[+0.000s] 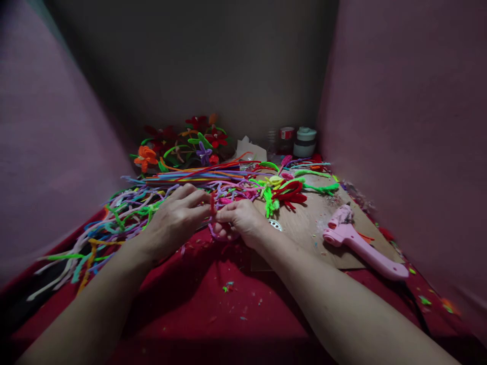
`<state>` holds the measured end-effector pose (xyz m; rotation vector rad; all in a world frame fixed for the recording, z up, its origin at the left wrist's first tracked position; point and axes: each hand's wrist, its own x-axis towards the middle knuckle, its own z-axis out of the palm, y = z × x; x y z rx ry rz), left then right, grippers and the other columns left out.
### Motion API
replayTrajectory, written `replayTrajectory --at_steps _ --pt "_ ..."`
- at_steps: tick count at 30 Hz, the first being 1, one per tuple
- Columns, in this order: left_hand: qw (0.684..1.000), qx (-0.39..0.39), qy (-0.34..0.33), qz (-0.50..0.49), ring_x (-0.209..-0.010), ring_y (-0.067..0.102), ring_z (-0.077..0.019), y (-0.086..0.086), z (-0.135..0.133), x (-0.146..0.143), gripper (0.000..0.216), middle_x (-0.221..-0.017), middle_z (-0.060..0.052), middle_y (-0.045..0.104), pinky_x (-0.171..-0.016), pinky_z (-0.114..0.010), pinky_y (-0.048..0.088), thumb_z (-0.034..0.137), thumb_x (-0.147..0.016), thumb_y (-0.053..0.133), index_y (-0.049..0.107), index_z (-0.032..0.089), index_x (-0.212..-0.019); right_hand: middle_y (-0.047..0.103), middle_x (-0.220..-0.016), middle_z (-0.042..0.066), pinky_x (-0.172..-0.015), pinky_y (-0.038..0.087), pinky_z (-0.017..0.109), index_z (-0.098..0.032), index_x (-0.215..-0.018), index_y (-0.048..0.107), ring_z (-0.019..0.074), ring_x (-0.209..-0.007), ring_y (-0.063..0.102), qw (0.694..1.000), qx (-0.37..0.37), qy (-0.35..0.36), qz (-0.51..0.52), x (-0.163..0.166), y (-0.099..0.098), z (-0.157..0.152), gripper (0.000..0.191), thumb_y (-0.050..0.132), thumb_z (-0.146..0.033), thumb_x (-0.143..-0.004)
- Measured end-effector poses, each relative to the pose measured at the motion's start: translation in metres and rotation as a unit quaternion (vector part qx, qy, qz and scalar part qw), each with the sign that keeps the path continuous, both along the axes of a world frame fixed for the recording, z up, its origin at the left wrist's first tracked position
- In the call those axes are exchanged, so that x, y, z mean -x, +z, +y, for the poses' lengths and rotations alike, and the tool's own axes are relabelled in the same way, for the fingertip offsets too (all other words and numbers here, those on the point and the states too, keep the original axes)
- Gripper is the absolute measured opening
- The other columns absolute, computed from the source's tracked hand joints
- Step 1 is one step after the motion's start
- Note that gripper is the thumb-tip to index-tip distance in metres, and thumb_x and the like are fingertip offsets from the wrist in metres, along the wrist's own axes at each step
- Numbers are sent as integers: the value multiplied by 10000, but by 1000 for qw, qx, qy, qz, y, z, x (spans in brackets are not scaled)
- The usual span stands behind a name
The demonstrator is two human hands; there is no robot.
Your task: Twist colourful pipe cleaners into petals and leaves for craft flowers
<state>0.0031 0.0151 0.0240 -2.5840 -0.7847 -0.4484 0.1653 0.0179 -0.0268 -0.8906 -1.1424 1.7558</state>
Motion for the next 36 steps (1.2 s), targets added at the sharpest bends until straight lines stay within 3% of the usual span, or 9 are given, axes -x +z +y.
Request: replayTrajectory --at_steps 5,10,13,17,19,22,26,31,36 --pt "996 74 13 49 -717 442 -172 8 -11 -2 230 -723 -55 566 -676 -305 334 181 -855 428 580 162 -683 612 -476 32 -325 358 171 -127 -529 579 83 -356 502 999 -15 44 -27 -1 -6 2 99 599 -177 -612" --pt "949 280 70 -128 -532 414 -112 6 -5 0 187 -565 -1 520 -534 -234 282 219 -768 522 573 175 -594 615 -498 24 -343 345 186 -136 -566 591 92 -373 500 996 -37 52 -56 1 -1 -1 101 611 -213 -627" --pt "830 468 145 -265 -428 331 -82 1 2 0 243 -450 24 427 -450 -225 218 266 -680 591 512 163 -475 556 -453 3 -396 331 214 -154 -521 579 89 -379 450 979 -135 -25 -149 5 5 -8 153 575 -202 -666" --pt "604 672 122 -410 -406 377 -83 -8 11 0 199 -429 0 465 -435 -223 262 260 -604 615 547 140 -461 581 -563 21 -596 361 267 -183 -569 615 123 -543 492 863 -378 -179 -282 7 8 -19 150 571 -188 -713" --pt "546 703 94 -447 -411 396 -79 -10 12 1 171 -435 -4 476 -441 -218 291 244 -594 632 581 124 -483 604 -636 33 -651 362 276 -191 -612 624 137 -610 511 834 -428 -205 -280 6 7 -21 144 555 -191 -738" --pt "577 677 72 -451 -481 454 -77 -5 10 3 167 -515 -13 534 -495 -202 346 259 -654 650 626 116 -572 591 -627 16 -623 378 260 -186 -650 619 124 -593 503 881 -377 -194 -211 6 8 -19 142 529 -197 -760" --pt "720 546 37 -427 -645 531 -105 7 5 9 137 -718 -19 608 -623 -211 409 274 -695 665 657 154 -760 555 -551 -10 -519 375 230 -164 -601 588 91 -503 464 960 -233 -133 -78 7 14 -16 146 558 -225 -730" --pt "862 380 -24 -334 -820 531 -158 16 2 11 121 -865 -51 579 -757 -265 417 268 -721 644 669 169 -785 559 -535 -12 -484 376 217 -143 -612 588 76 -470 457 978 -194 -74 -36 6 23 -19 141 580 -242 -712" --pt "852 392 11 -347 -768 504 -145 12 -1 7 136 -776 -27 551 -715 -254 398 282 -720 636 628 147 -703 568 -565 0 -508 381 218 -139 -664 610 83 -500 470 917 -340 -146 -148 2 23 -24 123 546 -196 -752"
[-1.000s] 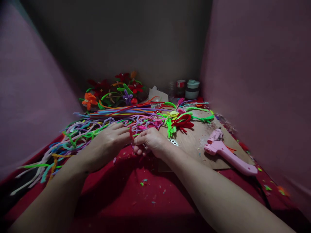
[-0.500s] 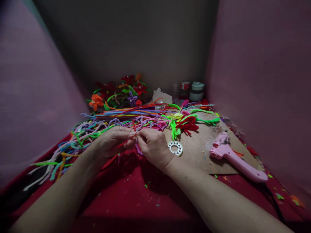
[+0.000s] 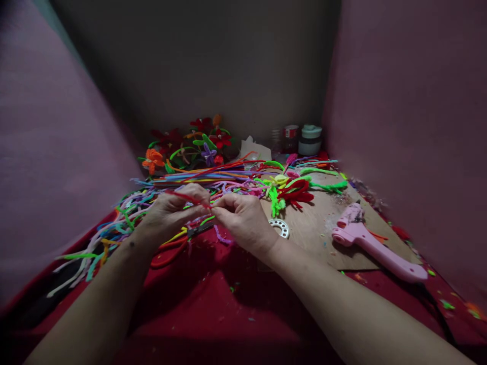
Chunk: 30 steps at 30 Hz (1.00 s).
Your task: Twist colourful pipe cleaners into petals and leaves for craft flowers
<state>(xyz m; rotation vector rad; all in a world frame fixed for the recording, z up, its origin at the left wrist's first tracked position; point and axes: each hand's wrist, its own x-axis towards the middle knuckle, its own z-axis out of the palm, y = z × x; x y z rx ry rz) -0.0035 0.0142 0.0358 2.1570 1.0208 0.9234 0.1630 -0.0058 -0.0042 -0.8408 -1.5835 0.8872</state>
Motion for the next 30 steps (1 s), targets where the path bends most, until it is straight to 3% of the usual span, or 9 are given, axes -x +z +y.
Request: replayTrajectory --at_steps 3,5,7,9,13,21,24,26,30 --pt "977 195 -29 -80 -634 470 -115 -9 1 -2 176 -659 0 517 -629 -242 387 308 -744 594 589 135 -712 583 -593 31 -576 387 248 -138 -638 610 110 -562 501 973 -185 -88 -110 0 -3 -3 163 510 -144 -767" --pt "947 285 -58 -133 -599 453 -103 -15 3 -2 179 -633 9 499 -619 -241 382 304 -737 593 563 131 -700 594 -608 47 -604 391 264 -139 -621 604 124 -589 516 957 -237 -104 -134 1 -4 -3 185 497 -140 -771" --pt "939 303 -59 -153 -592 441 -93 -17 5 -2 181 -635 16 489 -614 -230 374 301 -730 604 542 134 -700 610 -631 46 -604 401 259 -141 -662 617 122 -597 526 975 -184 -82 -99 2 -4 -2 159 505 -154 -774" --pt "954 264 -32 -141 -589 424 -80 -15 5 -2 193 -641 25 479 -596 -209 356 315 -746 599 527 140 -709 622 -643 35 -566 409 241 -140 -716 628 108 -569 524 998 -49 -30 -22 3 -3 1 120 534 -191 -769" --pt "981 169 37 -92 -535 362 -58 -7 3 -3 226 -600 48 437 -514 -178 297 343 -776 564 499 147 -684 607 -563 17 -446 365 219 -127 -639 600 74 -429 459 974 189 82 99 2 -3 7 188 611 -298 -718" --pt "980 172 59 -76 -483 348 -49 -2 2 -4 211 -566 45 461 -458 -181 272 317 -747 574 526 133 -655 572 -506 7 -453 369 226 -114 -576 604 81 -430 462 976 201 50 61 5 -5 6 188 631 -263 -688" --pt "984 162 55 -49 -492 360 -55 -1 1 -2 219 -565 44 453 -463 -183 282 317 -745 564 504 138 -633 577 -556 14 -496 397 244 -121 -655 640 103 -494 484 992 121 32 -6 5 -5 5 177 588 -268 -739" --pt "988 145 53 -16 -509 371 -61 0 1 0 217 -574 42 452 -477 -186 294 320 -758 548 503 141 -643 594 -679 32 -593 433 270 -135 -842 665 129 -617 520 998 -17 -31 -42 4 -4 5 175 549 -251 -780" --pt "989 144 -12 34 -555 373 -72 -1 0 1 222 -616 36 436 -517 -199 314 338 -786 509 503 139 -687 563 -853 76 -742 414 336 -178 -1019 643 183 -819 486 931 -271 -179 -169 2 -2 5 259 472 -199 -826"
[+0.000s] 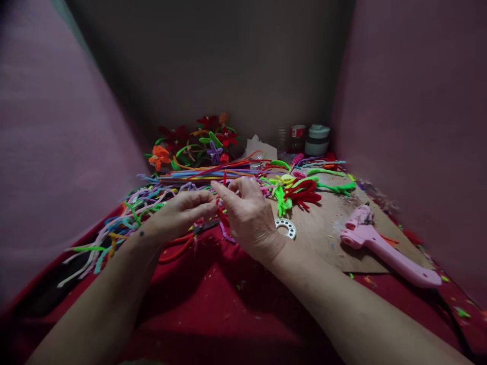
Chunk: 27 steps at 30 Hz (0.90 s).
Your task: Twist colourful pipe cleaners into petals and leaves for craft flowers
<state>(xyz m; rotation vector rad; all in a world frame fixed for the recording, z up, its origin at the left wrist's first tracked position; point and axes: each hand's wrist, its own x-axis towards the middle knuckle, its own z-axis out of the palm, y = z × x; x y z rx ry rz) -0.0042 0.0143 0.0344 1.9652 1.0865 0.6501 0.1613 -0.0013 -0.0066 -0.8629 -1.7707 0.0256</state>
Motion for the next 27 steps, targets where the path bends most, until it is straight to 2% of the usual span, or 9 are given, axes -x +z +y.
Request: replayTrajectory --at_steps 2,4,7,9,11,15,20,23,27 --pt "1000 11 -21 9 -554 358 -71 -1 -1 0 223 -616 40 416 -514 -202 305 343 -792 500 494 140 -699 573 -859 81 -746 392 345 -195 -854 682 200 -839 457 997 -26 -42 -63 -1 0 1 204 481 -211 -829" --pt "1000 9 -14 13 -546 345 -68 -2 -1 -1 229 -606 45 398 -505 -200 292 346 -794 500 479 143 -692 594 -831 76 -752 377 346 -188 -727 669 200 -833 451 996 -2 -42 -85 -1 -1 1 190 504 -210 -820" --pt "1000 -11 4 24 -540 342 -67 -2 0 -1 241 -593 48 390 -496 -199 284 349 -796 496 471 144 -673 591 -685 41 -691 386 304 -162 -683 633 155 -699 479 991 131 30 -26 0 -1 1 167 519 -185 -802" --pt "999 -31 17 37 -534 343 -67 -2 1 -1 227 -587 48 395 -491 -199 284 335 -792 494 482 142 -672 553 -584 7 -604 381 262 -150 -628 604 116 -582 466 961 254 97 43 1 0 0 198 512 -195 -798" --pt "997 -49 31 47 -529 347 -69 -1 1 -1 208 -582 46 404 -490 -198 288 312 -787 490 491 142 -667 517 -525 -16 -535 356 237 -147 -577 586 93 -516 438 922 343 153 97 1 0 -1 232 513 -220 -785" --pt "996 -63 43 52 -530 364 -75 1 -2 -5 199 -580 40 424 -489 -198 295 299 -783 477 508 144 -662 508 -486 -27 -468 312 225 -137 -565 621 75 -465 407 871 426 188 154 1 2 1 183 581 -244 -708" --pt "997 -24 64 24 -520 369 -76 1 -5 -10 227 -565 38 435 -483 -197 293 321 -754 521 507 142 -616 526 -471 -17 -445 293 230 -131 -540 629 69 -436 395 837 475 195 191 -1 4 3 149 637 -245 -635" --pt "998 -12 64 -10 -556 423 -79 2 -4 -7 224 -606 27 503 -530 -195 335 335 -762 531 577 133 -676 512 -458 -21 -444 290 228 -133 -517 603 66 -432 389 838 470 188 203 -1 7 2 161 631 -238 -636" --pt "997 -23 71 -18 -640 485 -95 7 -2 1 191 -704 2 576 -583 -196 369 311 -736 586 651 135 -770 532 -502 -19 -470 304 228 -133 -573 616 71 -469 408 856 434 182 216 -3 9 1 120 615 -226 -649"
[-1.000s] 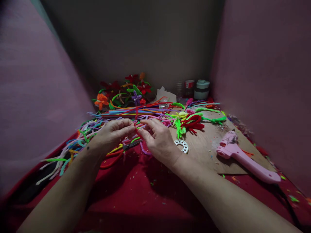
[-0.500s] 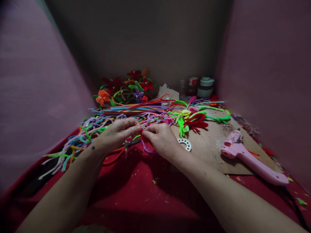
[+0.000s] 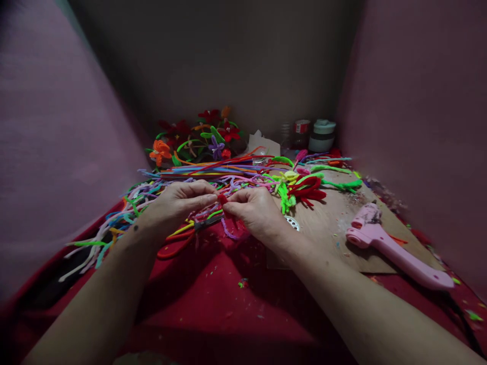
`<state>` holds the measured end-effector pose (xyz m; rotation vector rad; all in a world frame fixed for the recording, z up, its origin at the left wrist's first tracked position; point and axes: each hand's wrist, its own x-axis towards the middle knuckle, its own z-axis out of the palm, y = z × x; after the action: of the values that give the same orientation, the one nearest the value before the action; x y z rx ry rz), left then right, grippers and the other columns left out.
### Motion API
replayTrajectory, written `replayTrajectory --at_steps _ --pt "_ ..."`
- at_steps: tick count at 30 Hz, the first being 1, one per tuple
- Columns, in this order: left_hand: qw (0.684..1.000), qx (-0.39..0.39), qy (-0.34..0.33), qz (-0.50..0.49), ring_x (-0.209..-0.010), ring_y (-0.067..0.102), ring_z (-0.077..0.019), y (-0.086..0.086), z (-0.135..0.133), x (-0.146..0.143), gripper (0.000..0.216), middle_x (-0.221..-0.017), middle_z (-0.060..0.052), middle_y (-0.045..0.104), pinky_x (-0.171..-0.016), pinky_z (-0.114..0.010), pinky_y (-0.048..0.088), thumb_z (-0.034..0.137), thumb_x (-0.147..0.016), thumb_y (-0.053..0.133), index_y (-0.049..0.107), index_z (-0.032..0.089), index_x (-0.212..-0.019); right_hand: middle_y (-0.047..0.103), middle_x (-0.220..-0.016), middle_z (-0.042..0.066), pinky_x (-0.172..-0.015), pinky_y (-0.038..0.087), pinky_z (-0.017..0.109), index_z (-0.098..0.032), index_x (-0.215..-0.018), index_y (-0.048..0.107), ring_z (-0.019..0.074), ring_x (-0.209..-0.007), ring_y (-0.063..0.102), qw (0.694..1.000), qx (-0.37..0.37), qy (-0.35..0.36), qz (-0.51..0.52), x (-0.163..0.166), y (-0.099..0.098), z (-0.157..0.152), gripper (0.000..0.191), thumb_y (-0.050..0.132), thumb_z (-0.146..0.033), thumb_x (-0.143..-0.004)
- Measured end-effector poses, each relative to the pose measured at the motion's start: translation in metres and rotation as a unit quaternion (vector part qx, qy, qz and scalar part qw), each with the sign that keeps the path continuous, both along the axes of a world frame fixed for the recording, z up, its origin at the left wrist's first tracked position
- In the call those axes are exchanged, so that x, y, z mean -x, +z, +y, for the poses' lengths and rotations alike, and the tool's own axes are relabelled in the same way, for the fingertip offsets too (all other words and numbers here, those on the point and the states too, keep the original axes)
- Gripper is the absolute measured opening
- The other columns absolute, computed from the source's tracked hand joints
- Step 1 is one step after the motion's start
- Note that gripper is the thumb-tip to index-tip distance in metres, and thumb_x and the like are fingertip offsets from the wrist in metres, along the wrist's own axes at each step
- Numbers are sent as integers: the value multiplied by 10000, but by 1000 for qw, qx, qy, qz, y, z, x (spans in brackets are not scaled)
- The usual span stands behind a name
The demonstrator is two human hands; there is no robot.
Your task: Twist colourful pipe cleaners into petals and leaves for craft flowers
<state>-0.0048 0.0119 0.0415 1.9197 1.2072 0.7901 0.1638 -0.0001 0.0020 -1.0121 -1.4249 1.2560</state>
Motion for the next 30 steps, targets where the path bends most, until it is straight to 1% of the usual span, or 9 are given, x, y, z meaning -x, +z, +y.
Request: replayTrajectory --at_steps 2,4,8,10,12,16,20,26,30 --pt "1000 11 -3 1 -615 479 -89 3 0 2 176 -682 3 571 -556 -191 363 299 -720 609 656 135 -762 539 -528 -17 -489 314 231 -132 -592 619 73 -491 417 999 -29 -4 13 -1 1 0 126 604 -235 -664" --pt "999 46 -22 1 -551 455 -74 4 -1 3 181 -628 9 553 -507 -186 346 310 -720 614 646 133 -730 527 -534 -23 -491 311 229 -131 -597 615 67 -487 405 998 -46 -18 34 -1 2 0 130 600 -239 -669" --pt "986 153 -61 8 -396 375 -46 2 -3 3 216 -503 24 501 -379 -175 266 338 -732 604 604 129 -674 514 -523 -32 -472 302 224 -136 -587 594 62 -470 393 995 -39 -52 70 -1 -2 2 123 600 -235 -661" --pt "983 172 -71 3 -378 398 -51 -1 -3 1 206 -494 15 516 -358 -171 276 328 -730 609 605 127 -688 515 -520 -30 -455 294 224 -139 -602 593 68 -464 399 995 -26 -52 85 0 -5 3 126 606 -251 -660" --pt "986 153 -69 -13 -398 447 -63 -3 -3 -1 186 -527 -2 556 -358 -167 311 310 -729 613 606 127 -697 499 -511 -38 -436 279 220 -142 -621 588 64 -447 388 993 -5 -50 109 0 -8 4 119 616 -254 -651" --pt "992 83 -28 -89 -462 536 -91 -7 -4 -6 157 -623 -25 629 -390 -175 397 283 -714 634 594 132 -718 463 -477 -52 -428 275 218 -149 -587 547 61 -428 377 990 15 -49 133 2 -9 4 110 610 -221 -642" --pt "988 44 10 -147 -440 554 -109 -10 -6 -12 187 -546 -4 614 -395 -197 440 293 -684 672 598 132 -743 471 -474 -51 -427 273 222 -156 -577 535 64 -426 383 991 -1 -53 124 3 -9 5 124 609 -229 -644" --pt "984 20 27 -177 -471 586 -121 -10 -10 -17 143 -644 -26 652 -373 -196 448 250 -696 656 595 122 -720 469 -481 -57 -424 257 217 -152 -581 542 50 -417 359 993 1 -68 101 4 -9 4 112 617 -222 -625" --pt "986 11 21 -165 -454 577 -111 -11 -10 -18 124 -620 -14 644 -381 -195 454 239 -705 644 595 125 -717 459 -456 -61 -420 260 218 -155 -560 530 50 -403 353 994 7 -69 85 4 -8 3 93 592 -193 -617"
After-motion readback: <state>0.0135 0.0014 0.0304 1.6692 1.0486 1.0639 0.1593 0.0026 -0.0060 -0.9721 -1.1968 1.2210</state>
